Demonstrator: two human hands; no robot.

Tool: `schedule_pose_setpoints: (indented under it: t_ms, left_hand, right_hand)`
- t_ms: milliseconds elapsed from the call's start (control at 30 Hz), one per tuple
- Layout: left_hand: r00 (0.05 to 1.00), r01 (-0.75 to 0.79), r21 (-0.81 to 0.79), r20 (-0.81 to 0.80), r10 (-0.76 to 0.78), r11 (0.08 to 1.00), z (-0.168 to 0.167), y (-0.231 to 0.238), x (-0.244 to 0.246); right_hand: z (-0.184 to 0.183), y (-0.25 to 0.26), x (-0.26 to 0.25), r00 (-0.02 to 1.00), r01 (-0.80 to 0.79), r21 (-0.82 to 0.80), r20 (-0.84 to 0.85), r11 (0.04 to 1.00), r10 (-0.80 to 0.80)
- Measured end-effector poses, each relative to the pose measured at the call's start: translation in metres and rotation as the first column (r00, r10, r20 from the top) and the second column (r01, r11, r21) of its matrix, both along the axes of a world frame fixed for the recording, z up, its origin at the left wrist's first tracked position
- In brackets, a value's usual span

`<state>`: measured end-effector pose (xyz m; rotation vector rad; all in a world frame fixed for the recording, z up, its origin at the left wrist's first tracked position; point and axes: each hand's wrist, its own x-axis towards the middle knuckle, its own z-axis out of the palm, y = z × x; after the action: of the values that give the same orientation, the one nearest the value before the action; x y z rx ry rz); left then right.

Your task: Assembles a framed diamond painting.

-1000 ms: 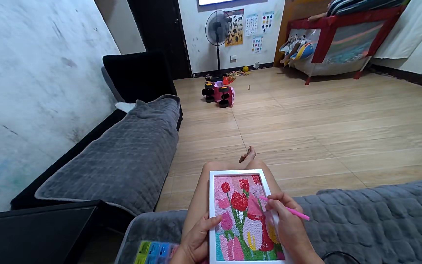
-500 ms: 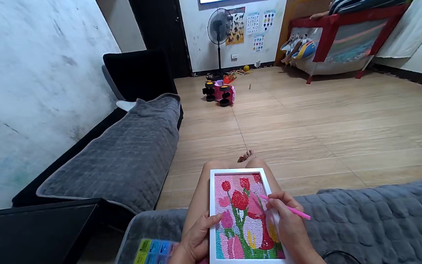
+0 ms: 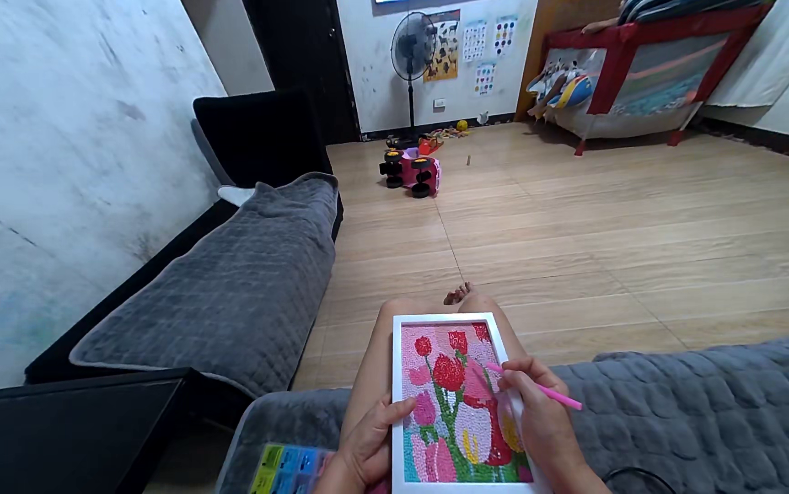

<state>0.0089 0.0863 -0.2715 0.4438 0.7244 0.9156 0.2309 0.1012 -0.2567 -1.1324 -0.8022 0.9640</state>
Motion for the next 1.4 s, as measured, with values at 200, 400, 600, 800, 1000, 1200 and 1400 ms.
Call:
schedule_pose_setpoints:
  t_ms: [200,400,600,800,1000,1200,1400]
  left_hand:
    - [1.000,-0.004,0.008,-0.005,0.004,1.000,-0.0001,-0.0005,0.0000]
    - [1.000,-0.010,0.011,-0.001,0.010,1.000,-0.0009,-0.0009,-0.0001]
    - [1.000,-0.008,0.006,0.006,0.008,1.000,-0.0011,-0.0010,-0.0008]
    - [1.000,-0.014,0.002,0.011,0.014,1.000,-0.0010,-0.0014,-0.0003]
    - [1.000,-0.012,0.005,0.009,0.012,1.000,0.0001,-0.0013,0.0002]
    - [1.000,-0.009,0.013,0.008,0.009,1.000,0.0001,-0.0006,0.0002]
    - [1.000,-0.006,0.012,0.013,0.006,1.000,-0.0008,-0.0009,-0.0004]
  right_hand:
    - [0.0001,-0.0004,-0.0007,1.000,0.002,0.000,-0.010,1.000,-0.002]
    - [0.0012,-0.0013,-0.0003,1.000,-0.007,-0.015,-0.003,1.000,0.007]
    - [0.0010,-0.0010,-0.0010,1.000,-0.003,-0.014,-0.018,1.000,0.003]
    - [0.0005,-0.0010,-0.0003,1.000,-0.006,-0.012,-0.005,1.000,0.006]
    - [0.0012,-0.0011,-0.0008,1.000,-0.003,-0.012,-0.017,1.000,0.003]
    - [0.0011,-0.0012,0.0002,1.000,-0.008,-0.012,-0.006,1.000,0.008]
    - [0.0004,-0.0013,0.0001,1.000,-0.016,-0.008,-0.005,1.000,0.016]
